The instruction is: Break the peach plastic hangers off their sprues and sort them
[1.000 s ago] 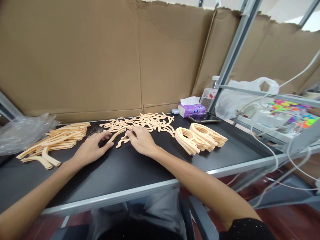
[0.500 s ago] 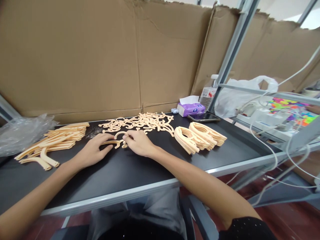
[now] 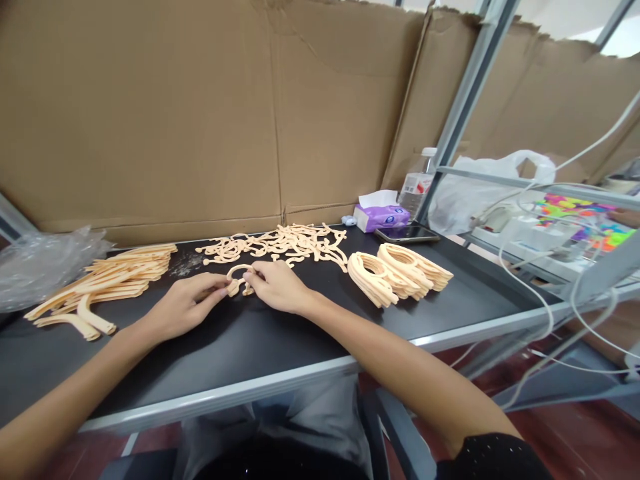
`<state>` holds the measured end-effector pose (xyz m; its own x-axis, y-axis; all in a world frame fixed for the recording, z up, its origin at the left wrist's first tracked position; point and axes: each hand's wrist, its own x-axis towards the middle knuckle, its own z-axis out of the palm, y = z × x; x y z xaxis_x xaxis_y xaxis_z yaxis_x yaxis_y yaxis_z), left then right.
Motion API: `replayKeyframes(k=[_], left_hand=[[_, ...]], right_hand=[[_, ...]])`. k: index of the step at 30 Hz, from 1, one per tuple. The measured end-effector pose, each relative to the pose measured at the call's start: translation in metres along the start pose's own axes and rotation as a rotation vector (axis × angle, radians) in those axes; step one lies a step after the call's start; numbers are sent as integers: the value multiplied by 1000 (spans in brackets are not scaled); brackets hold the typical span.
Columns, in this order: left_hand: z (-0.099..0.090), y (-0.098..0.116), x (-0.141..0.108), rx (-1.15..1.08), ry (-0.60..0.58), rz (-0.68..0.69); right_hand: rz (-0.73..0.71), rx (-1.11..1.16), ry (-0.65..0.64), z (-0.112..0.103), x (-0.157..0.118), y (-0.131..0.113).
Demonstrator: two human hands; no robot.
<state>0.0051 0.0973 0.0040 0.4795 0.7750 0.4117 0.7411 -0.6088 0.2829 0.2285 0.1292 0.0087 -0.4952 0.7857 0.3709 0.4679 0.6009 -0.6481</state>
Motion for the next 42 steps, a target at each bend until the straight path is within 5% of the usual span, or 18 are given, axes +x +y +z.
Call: replayKeyframes(k=[8, 17, 36, 42], left_hand=[[0, 15, -1, 163, -13, 242], [-4, 22, -1, 450, -17, 348], [-2, 18, -3, 340, 25, 367], [-2, 19, -2, 362, 29, 379]], right_hand=[[-11, -66, 5, -1, 0, 4], [29, 217, -13, -1, 1, 2], [73, 50, -95, -9, 2, 2], [116, 165, -142, -7, 4, 7]])
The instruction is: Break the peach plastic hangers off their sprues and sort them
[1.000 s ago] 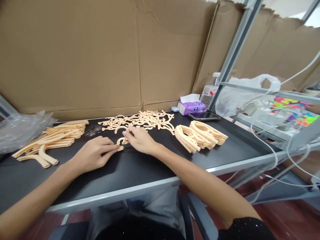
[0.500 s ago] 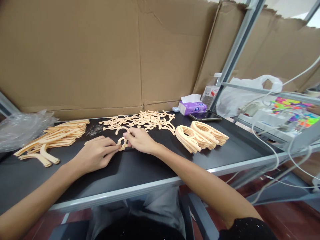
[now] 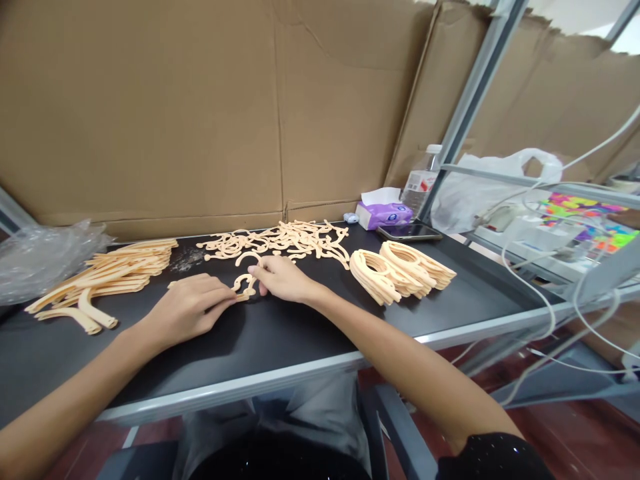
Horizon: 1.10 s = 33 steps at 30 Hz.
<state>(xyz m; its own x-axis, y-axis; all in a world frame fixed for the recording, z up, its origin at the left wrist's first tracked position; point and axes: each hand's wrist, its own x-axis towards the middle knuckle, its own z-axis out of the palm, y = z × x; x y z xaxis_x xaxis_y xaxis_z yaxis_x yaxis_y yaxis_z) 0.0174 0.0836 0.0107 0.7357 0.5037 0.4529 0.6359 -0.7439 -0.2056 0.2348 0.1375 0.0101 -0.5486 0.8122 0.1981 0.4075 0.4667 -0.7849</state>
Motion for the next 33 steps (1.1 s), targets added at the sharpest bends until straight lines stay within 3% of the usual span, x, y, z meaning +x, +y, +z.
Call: replayKeyframes(k=[7, 17, 33], left_hand=[[0, 2, 1, -29, -6, -14], [0, 4, 5, -3, -52, -14], [2, 5, 5, 74, -31, 21]], right_hand=[[29, 46, -12, 0, 1, 3], [17, -78, -22, -2, -1, -4], [-7, -225, 37, 1, -4, -10]])
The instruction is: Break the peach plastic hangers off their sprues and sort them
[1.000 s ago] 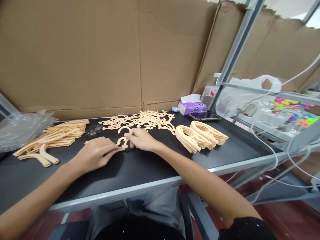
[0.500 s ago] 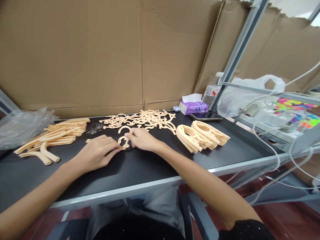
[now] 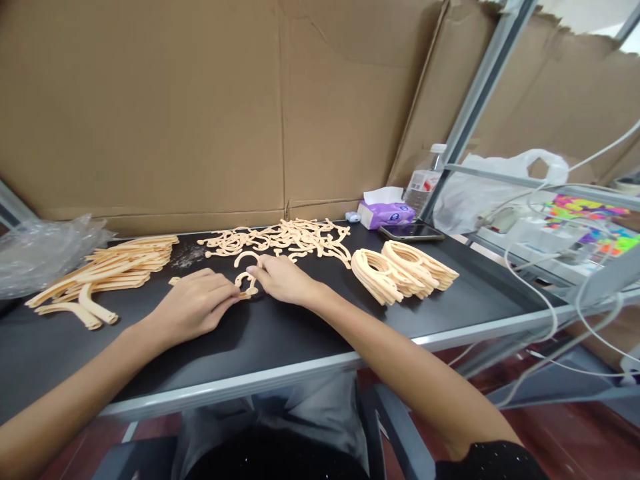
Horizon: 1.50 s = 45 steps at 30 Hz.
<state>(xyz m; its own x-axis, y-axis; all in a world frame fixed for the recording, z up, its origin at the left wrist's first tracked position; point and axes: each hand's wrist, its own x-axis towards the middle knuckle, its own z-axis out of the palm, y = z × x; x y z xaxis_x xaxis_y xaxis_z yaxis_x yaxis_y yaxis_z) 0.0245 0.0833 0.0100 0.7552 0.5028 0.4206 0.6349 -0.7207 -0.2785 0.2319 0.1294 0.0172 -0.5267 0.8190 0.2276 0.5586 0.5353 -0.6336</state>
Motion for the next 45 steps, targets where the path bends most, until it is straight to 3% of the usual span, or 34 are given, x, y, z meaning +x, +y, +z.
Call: replayKeyframes(k=[8, 14, 25, 37, 45], left_hand=[[-1, 1, 1, 27, 0, 15], [-2, 0, 1, 88, -8, 27], [-2, 0, 0, 36, 5, -3], [2, -1, -1, -47, 7, -58], [5, -2, -4, -118, 45, -92]], right_hand=[[10, -91, 37, 5, 0, 2], [-80, -222, 67, 11, -1, 6], [-52, 16, 82, 14, -4, -1], [-195, -82, 140, 21, -6, 2], [-156, -19, 163, 23, -5, 2]])
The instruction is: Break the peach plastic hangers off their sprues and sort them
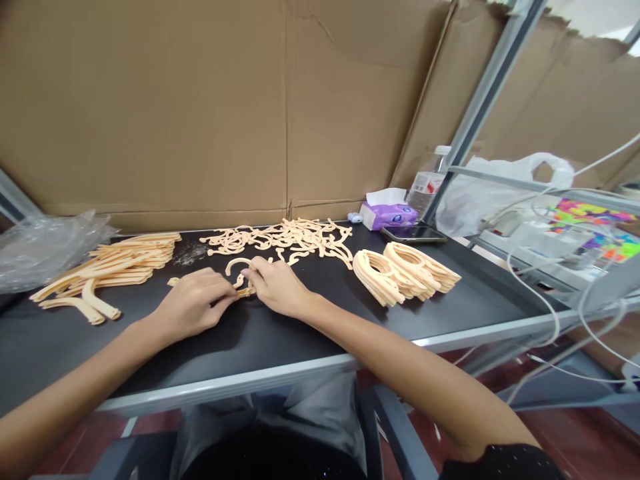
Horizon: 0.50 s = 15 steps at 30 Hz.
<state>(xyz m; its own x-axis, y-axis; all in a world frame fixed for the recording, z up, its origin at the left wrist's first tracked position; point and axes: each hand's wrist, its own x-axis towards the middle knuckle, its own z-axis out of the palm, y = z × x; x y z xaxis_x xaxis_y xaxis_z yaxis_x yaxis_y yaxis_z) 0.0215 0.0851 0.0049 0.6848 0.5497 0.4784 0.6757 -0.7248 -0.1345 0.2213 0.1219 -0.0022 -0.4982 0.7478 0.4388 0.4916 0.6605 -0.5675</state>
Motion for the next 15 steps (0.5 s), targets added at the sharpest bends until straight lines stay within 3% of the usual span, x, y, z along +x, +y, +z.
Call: replayKeyframes(k=[15], left_hand=[[2, 2, -1, -39, -11, -32]], right_hand=[[16, 48, 37, 4, 3, 1]])
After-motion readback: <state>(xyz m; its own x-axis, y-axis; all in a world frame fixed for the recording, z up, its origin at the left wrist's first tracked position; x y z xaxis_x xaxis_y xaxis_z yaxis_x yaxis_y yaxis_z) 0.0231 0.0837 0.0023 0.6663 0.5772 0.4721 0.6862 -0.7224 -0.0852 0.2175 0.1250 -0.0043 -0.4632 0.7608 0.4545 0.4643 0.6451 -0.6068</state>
